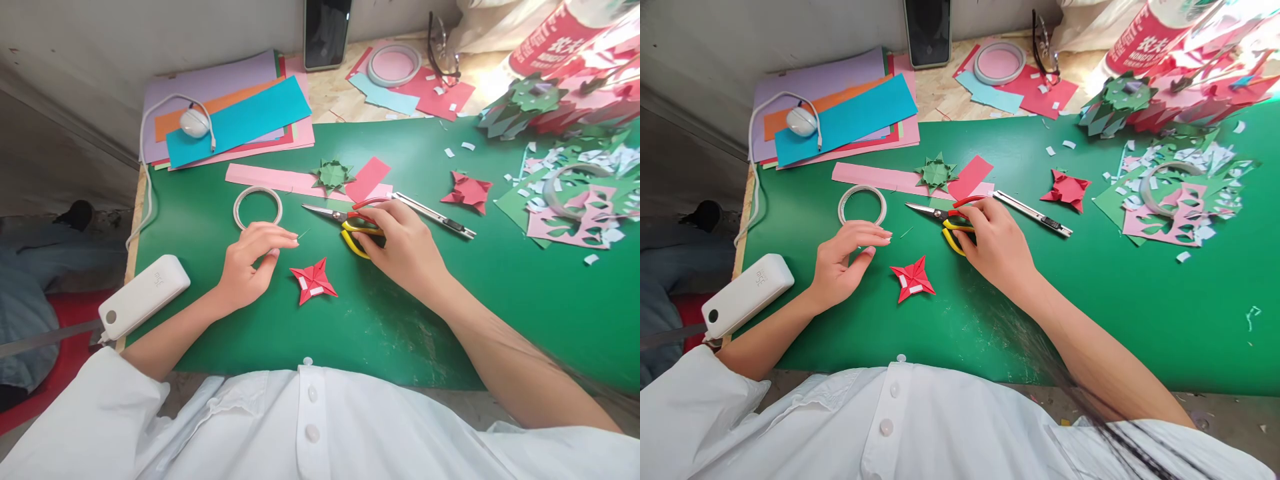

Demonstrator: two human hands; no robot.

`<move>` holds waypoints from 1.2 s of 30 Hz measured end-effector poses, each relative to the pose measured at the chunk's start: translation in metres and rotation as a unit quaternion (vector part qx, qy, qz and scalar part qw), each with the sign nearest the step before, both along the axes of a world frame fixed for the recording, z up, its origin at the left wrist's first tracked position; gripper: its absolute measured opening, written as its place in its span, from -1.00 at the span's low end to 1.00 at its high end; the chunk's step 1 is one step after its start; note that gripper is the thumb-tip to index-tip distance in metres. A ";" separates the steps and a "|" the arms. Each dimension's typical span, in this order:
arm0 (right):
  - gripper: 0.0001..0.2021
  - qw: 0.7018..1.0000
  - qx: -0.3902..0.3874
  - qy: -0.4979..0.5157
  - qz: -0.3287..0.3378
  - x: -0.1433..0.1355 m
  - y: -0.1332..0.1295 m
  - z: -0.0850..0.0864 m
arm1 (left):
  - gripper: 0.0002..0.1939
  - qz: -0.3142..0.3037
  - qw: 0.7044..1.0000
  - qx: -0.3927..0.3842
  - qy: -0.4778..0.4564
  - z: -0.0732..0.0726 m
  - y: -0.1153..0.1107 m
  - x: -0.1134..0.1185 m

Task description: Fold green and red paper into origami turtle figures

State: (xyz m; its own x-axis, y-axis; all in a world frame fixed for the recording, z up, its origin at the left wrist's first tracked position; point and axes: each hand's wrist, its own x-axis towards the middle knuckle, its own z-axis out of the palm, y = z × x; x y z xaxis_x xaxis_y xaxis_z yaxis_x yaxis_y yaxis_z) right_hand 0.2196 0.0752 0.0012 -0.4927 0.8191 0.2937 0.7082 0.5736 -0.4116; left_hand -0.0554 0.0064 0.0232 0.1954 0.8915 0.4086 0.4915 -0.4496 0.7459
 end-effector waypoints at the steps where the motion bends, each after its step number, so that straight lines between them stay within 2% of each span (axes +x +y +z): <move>1: -0.73 1.000 0.000 -0.007 0.000 0.000 0.000 0.000 | -0.64 -0.008 0.999 -0.029 -0.024 0.001 -0.002 0.000; 6: -0.74 0.999 0.018 -0.037 -0.001 -0.001 -0.001 0.000 | -0.58 -0.018 0.982 -0.163 -0.094 0.005 -0.011 0.001; 10: -0.84 0.996 0.048 0.064 0.030 -0.014 -0.014 0.008 | -0.56 -0.040 0.968 -0.216 -0.119 0.006 -0.017 0.005; 13: -0.91 0.985 0.023 0.147 0.088 -0.027 -0.029 0.017 | -0.59 -0.055 0.960 -0.246 -0.120 0.009 -0.021 0.010; 16: -0.94 0.974 -0.006 0.199 0.105 -0.036 -0.040 0.022 | -0.64 -0.068 0.954 -0.268 -0.114 0.012 -0.024 0.014; 22: -0.92 0.963 -0.037 0.241 0.112 -0.040 -0.045 0.020 | -0.59 -0.099 0.962 -0.238 -0.083 0.013 -0.024 0.015; 26: -0.89 0.964 -0.012 0.241 0.115 -0.040 -0.045 0.021 | -0.55 -0.114 0.978 -0.164 -0.067 0.008 -0.022 0.016; 29: -0.88 0.964 0.016 0.235 0.124 -0.041 -0.045 0.023 | -0.61 -0.112 0.985 -0.101 -0.080 0.003 -0.022 0.016; 32: -0.85 0.964 0.036 0.226 0.138 -0.041 -0.046 0.025 | -0.70 -0.101 0.988 -0.086 -0.074 0.000 -0.022 0.016; 36: -0.84 0.965 0.044 0.218 0.142 -0.040 -0.046 0.024 | -0.70 -0.107 0.991 -0.040 -0.066 -0.004 -0.021 0.017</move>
